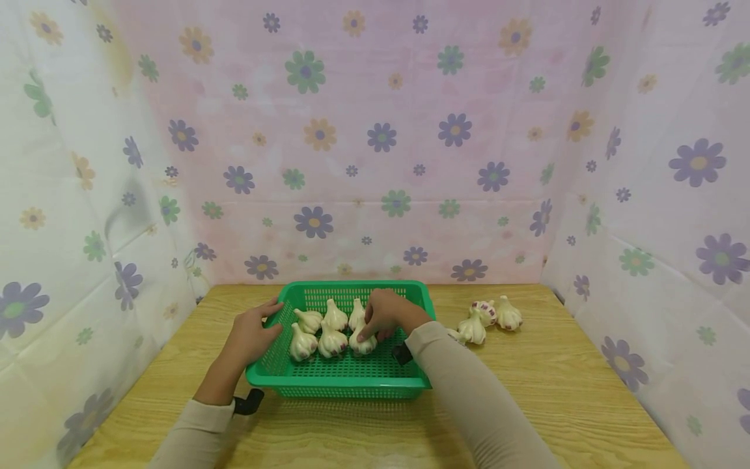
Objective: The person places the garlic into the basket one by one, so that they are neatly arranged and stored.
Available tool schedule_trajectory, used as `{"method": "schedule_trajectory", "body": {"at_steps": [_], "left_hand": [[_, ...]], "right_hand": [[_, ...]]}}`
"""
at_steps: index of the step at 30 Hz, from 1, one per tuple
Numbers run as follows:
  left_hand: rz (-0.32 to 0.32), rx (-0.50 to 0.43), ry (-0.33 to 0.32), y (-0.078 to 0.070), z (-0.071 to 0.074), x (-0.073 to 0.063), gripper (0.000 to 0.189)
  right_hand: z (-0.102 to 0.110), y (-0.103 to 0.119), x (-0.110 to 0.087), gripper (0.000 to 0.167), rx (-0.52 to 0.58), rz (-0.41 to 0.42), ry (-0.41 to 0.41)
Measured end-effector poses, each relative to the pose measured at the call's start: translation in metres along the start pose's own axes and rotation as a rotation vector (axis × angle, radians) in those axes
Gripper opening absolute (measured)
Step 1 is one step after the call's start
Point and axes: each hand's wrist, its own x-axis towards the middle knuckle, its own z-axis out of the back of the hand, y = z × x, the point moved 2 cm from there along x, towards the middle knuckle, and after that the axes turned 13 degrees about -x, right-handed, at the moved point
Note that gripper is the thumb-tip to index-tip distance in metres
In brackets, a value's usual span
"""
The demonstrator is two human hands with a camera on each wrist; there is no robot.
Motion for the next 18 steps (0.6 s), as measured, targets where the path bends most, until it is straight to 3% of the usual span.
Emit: {"method": "schedule_trajectory", "body": {"at_steps": [18], "left_hand": [[-0.002, 0.000, -0.002, 0.0010, -0.0005, 0.0007, 0.054]], "right_hand": [[-0.0008, -0.0045, 0.0017, 0.019, -0.011, 0.027, -0.040]]}}
